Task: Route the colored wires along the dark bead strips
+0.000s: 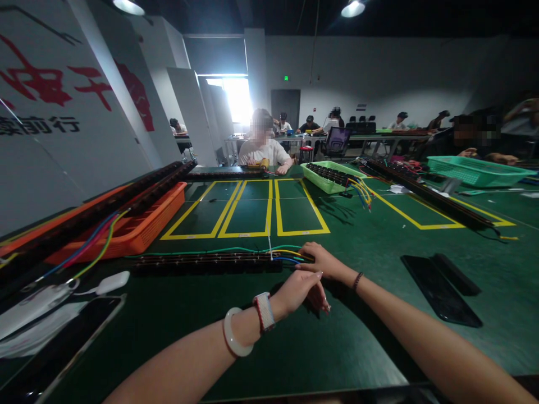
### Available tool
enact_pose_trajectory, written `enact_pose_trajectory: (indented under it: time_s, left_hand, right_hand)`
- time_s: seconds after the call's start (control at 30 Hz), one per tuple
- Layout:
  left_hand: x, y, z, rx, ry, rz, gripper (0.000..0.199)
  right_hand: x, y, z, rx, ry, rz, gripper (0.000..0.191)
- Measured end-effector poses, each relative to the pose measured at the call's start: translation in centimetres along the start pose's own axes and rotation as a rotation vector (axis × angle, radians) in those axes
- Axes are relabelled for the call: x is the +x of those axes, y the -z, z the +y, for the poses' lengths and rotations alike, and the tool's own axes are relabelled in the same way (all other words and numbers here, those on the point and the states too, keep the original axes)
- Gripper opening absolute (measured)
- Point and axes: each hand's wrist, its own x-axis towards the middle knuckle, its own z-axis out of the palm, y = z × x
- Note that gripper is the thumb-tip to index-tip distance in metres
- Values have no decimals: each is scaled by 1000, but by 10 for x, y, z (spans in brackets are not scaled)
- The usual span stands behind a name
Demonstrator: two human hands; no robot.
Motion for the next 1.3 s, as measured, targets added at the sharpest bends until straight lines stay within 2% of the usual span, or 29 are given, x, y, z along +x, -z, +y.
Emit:
enact_pose_trajectory:
  time_s: [0.13, 0.4, 0.47, 0.67, 0.77, 0.9, 0.93, 1.1, 1.3]
  left_hand:
    - [0, 1, 0, -2, 8, 4, 52]
    - [1, 2, -2, -18, -6, 7, 53]
    - [2, 2, -3, -25, -7, 20, 54]
    - [4, 3, -4, -33, -17, 42, 51]
    - [5, 5, -4, -98, -47, 76, 44]
    - [7, 9, -4, -312, -52, 151, 30]
    - [9, 11, -4, -380, -36, 164, 28]
    - [13, 16, -3, -554, 59, 180, 27]
    - [14, 14, -1, -578, 52, 191, 38]
  right_hand:
    - [5, -5, 3, 88, -76, 59, 20]
    - [5, -7, 10, 93, -190, 286, 16]
    - [3, -5, 12, 76, -202, 301, 16]
    - [-5, 11, 14, 79, -149, 115, 22]
    - [-7, 15, 12, 161, -118, 107, 22]
    - [-5, 15, 9, 309, -124, 128, 63]
    - [-4, 16, 9, 319, -147, 119, 65]
    - [2, 20, 7, 299, -240, -43, 25]
    - [3, 17, 5, 305, -299, -26, 24]
